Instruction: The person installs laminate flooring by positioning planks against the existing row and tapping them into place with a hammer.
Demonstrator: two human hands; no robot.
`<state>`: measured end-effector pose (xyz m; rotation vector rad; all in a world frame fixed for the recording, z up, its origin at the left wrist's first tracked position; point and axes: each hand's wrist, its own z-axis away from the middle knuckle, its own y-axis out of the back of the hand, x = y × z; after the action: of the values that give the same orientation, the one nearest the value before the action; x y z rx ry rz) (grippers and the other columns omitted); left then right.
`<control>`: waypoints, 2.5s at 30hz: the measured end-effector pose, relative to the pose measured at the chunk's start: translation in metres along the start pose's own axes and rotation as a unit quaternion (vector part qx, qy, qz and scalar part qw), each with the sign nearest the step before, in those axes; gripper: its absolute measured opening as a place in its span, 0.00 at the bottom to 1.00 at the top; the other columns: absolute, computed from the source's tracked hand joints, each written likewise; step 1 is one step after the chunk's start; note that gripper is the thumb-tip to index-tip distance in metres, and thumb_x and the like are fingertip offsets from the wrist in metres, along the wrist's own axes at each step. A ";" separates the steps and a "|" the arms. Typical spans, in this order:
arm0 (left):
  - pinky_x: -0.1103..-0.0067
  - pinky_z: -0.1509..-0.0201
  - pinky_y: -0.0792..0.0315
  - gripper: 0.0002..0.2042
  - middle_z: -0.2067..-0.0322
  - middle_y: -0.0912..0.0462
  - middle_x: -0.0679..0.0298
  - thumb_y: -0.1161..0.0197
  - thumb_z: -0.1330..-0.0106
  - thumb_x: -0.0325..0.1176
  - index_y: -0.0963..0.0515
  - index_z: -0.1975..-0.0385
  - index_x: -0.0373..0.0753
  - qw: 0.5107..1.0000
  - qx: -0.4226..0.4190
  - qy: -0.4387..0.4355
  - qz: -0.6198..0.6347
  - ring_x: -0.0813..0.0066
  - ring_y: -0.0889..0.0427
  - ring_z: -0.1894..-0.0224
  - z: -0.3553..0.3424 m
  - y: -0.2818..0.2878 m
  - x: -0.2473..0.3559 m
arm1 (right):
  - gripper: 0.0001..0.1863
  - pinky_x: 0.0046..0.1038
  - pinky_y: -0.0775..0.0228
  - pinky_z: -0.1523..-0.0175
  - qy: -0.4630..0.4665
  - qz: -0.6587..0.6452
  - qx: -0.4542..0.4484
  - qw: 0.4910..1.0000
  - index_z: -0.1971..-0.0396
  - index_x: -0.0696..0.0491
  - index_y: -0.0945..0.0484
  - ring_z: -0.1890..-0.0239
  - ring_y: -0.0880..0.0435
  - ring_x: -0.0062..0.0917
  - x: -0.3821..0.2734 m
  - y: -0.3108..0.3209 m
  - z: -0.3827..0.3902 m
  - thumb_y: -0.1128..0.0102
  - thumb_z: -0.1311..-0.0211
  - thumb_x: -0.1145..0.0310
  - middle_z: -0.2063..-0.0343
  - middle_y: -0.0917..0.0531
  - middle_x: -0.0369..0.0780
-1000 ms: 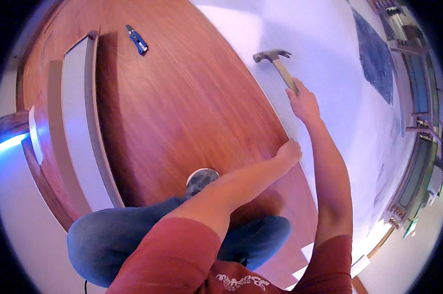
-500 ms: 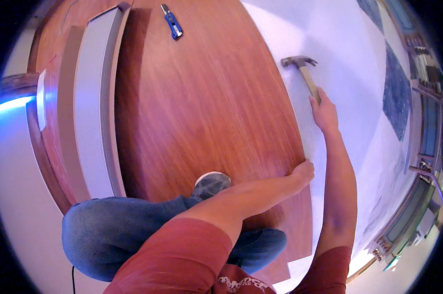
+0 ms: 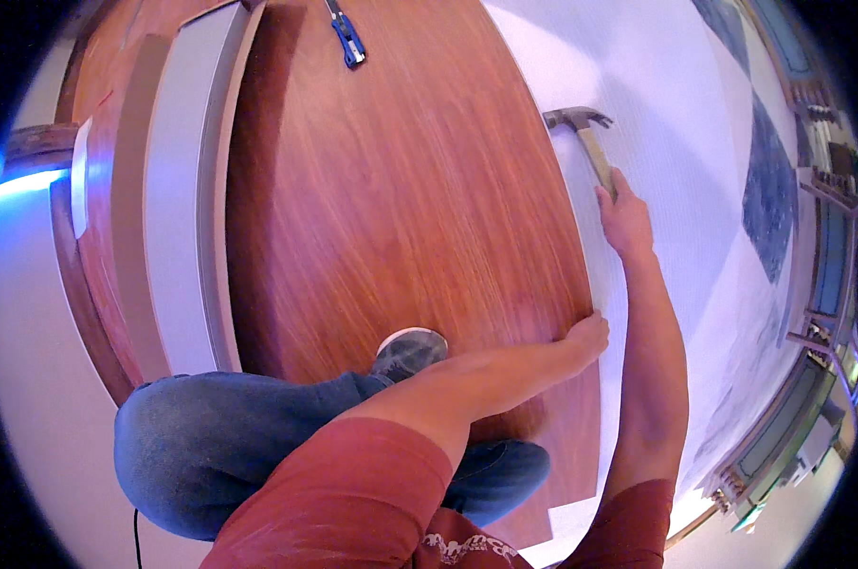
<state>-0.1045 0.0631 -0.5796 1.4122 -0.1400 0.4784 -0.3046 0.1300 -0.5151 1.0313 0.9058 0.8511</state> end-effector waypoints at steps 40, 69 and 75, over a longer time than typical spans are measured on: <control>0.61 0.45 0.22 0.11 0.58 0.14 0.50 0.43 0.35 0.30 0.13 0.66 0.34 0.987 0.052 -0.052 0.142 0.50 0.15 0.52 0.005 0.005 -0.005 | 0.21 0.36 0.23 0.58 -0.310 -0.125 0.169 0.927 0.51 0.58 0.20 0.67 0.17 0.33 0.178 -0.029 0.406 0.32 0.33 0.56 0.67 0.14 0.47; 0.59 0.29 0.32 0.27 0.33 0.30 0.53 0.36 0.30 0.34 0.31 0.32 0.38 0.983 -0.055 -0.068 -0.160 0.50 0.30 0.32 -0.012 -0.021 0.099 | 0.19 0.43 0.35 0.30 -0.404 -0.041 0.249 0.879 0.43 0.50 0.22 0.33 0.27 0.43 0.338 -0.111 0.650 0.42 0.31 0.62 0.37 0.23 0.44; 0.61 0.29 0.33 0.26 0.35 0.27 0.53 0.33 0.32 0.33 0.27 0.34 0.37 0.987 -0.028 -0.129 -0.096 0.51 0.29 0.33 -0.021 -0.032 0.130 | 0.10 0.38 0.28 0.35 -0.450 -0.041 0.158 0.878 0.57 0.50 0.18 0.40 0.22 0.37 0.410 -0.113 0.630 0.41 0.32 0.63 0.49 0.18 0.41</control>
<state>0.0211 0.1117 -0.5634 1.4130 -0.2229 0.1297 0.4435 0.2597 -0.5531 1.4714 0.2719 0.0745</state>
